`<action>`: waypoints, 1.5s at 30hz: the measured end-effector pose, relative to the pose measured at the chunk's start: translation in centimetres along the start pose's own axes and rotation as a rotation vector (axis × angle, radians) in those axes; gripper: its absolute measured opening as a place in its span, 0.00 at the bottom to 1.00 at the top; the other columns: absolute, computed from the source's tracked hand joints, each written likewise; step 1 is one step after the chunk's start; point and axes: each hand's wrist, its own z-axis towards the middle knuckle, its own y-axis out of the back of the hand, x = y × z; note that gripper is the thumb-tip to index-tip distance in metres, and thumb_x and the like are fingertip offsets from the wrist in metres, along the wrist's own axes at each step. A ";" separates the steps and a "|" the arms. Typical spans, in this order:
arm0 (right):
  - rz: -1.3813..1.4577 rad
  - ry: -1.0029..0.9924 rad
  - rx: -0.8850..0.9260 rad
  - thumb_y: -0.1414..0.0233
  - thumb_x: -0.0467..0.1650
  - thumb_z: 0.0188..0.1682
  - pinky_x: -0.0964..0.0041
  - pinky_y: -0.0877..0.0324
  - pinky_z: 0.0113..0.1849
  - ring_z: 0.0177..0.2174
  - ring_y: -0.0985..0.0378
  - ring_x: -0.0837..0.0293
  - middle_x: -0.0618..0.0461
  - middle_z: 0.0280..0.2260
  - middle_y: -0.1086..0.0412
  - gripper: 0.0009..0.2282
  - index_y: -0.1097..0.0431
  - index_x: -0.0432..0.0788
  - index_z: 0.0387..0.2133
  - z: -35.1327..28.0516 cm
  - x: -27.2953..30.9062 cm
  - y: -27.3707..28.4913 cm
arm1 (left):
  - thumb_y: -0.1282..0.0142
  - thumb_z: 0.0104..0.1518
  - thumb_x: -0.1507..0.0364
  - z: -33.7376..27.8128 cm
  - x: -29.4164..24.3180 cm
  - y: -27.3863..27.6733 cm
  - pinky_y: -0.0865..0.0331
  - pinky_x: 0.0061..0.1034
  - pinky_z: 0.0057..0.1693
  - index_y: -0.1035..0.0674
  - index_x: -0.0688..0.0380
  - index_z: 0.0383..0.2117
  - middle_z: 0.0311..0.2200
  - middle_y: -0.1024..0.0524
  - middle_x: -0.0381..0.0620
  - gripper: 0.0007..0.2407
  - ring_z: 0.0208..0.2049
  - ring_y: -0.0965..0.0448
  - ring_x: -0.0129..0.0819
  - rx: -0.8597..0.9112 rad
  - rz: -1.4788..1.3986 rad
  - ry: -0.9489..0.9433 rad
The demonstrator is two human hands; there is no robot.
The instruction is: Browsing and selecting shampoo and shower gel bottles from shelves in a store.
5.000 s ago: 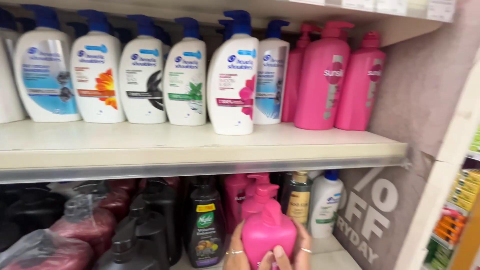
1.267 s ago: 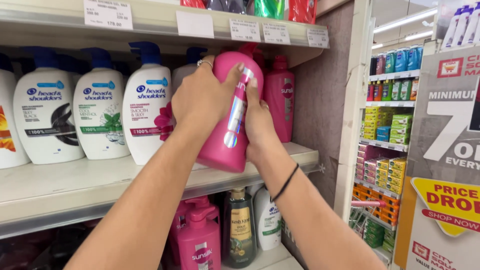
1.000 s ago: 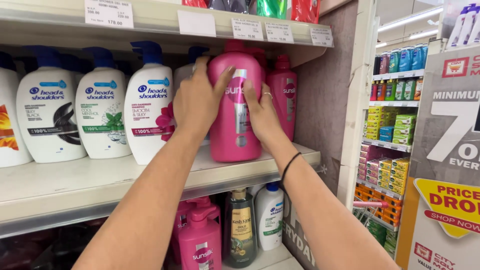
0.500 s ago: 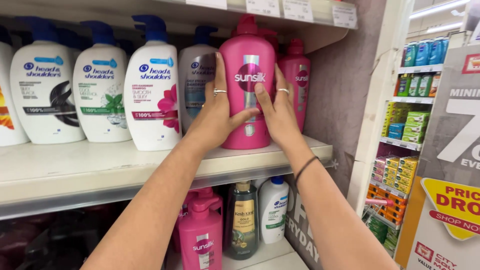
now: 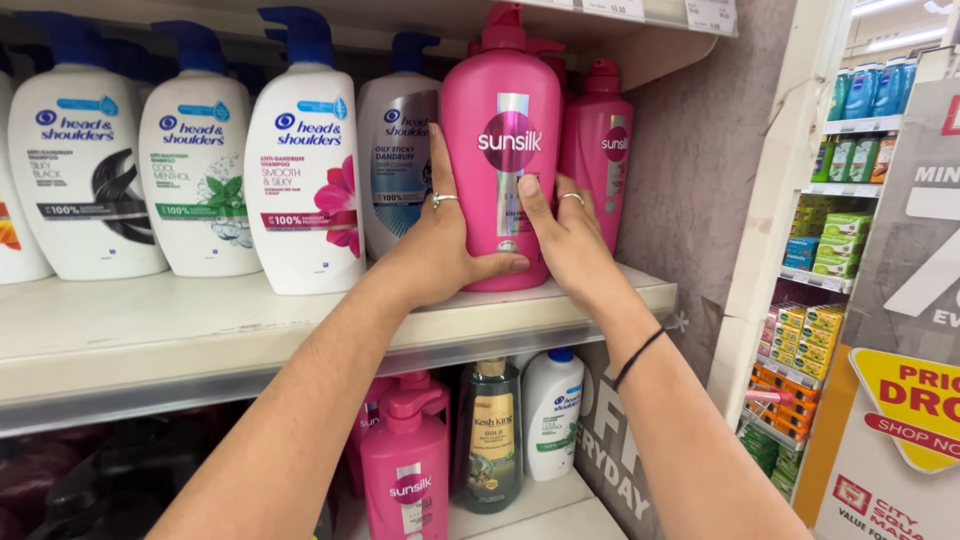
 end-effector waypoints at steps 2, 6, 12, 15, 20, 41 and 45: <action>-0.002 0.001 0.002 0.60 0.55 0.50 0.54 0.46 0.60 0.62 0.41 0.46 0.37 0.59 0.40 0.38 0.41 0.38 0.62 0.3 -0.5 -0.1 | 0.25 0.44 0.61 0.0 -0.1 0.1 0.47 0.35 0.70 0.85 0.63 0.60 0.70 0.58 0.76 0.65 0.70 0.47 0.59 -0.005 -0.009 -0.007; -0.024 0.013 -0.009 0.59 0.55 0.50 0.55 0.45 0.59 0.61 0.38 0.46 0.37 0.58 0.38 0.37 0.41 0.36 0.61 0.0 -0.1 -0.1 | 0.28 0.46 0.55 -0.3 -0.3 -0.2 0.41 0.39 0.67 0.81 0.63 0.62 0.68 0.55 0.77 0.62 0.68 0.44 0.64 -0.065 0.066 -0.017; -0.128 0.063 -0.062 0.59 0.55 0.51 0.53 0.45 0.60 0.61 0.39 0.43 0.35 0.58 0.39 0.38 0.42 0.36 0.62 -0.1 -0.4 -0.3 | 0.54 0.59 0.44 -0.8 -5.9 1.7 0.23 0.45 0.50 0.66 0.61 0.70 0.61 0.40 0.70 0.46 0.50 0.21 0.61 -0.071 0.203 0.359; -0.244 0.118 -0.082 0.59 0.55 0.52 0.49 0.47 0.61 0.61 0.39 0.39 0.32 0.58 0.39 0.38 0.45 0.34 0.64 -0.3 -0.8 -0.4 | 0.48 0.65 0.52 -0.8 -2.8 0.3 0.24 0.47 0.48 0.50 0.65 0.68 0.57 0.37 0.71 0.36 0.50 0.24 0.66 -0.346 0.389 0.101; -0.419 0.180 -0.107 0.56 0.54 0.53 0.46 0.46 0.59 0.60 0.41 0.34 0.30 0.58 0.40 0.40 0.49 0.31 0.65 -2.8 0.4 -0.5 | 0.43 0.62 0.64 -2.1 -3.9 0.7 0.23 0.42 0.45 0.40 0.65 0.63 0.55 0.34 0.65 0.28 0.49 0.23 0.62 -0.466 0.512 -0.097; -0.002 0.172 -0.166 0.51 0.35 0.60 0.54 0.40 0.63 0.62 0.36 0.44 0.39 0.61 0.41 0.21 0.43 0.35 0.62 -27.2 -1.9 -4.3 | 0.41 0.64 0.75 -24.4 -7.6 -3.8 0.42 0.43 0.67 0.32 0.55 0.61 0.64 0.37 0.52 0.20 0.64 0.35 0.50 -0.562 0.524 -0.101; -0.037 0.149 -0.118 0.50 0.33 0.58 0.54 0.39 0.61 0.60 0.35 0.44 0.38 0.59 0.39 0.20 0.42 0.34 0.60 -30.2 -3.7 -7.0 | 0.41 0.60 0.74 -28.2 -6.6 -5.2 0.42 0.46 0.66 0.32 0.59 0.59 0.62 0.36 0.55 0.21 0.62 0.34 0.55 -0.601 0.479 0.142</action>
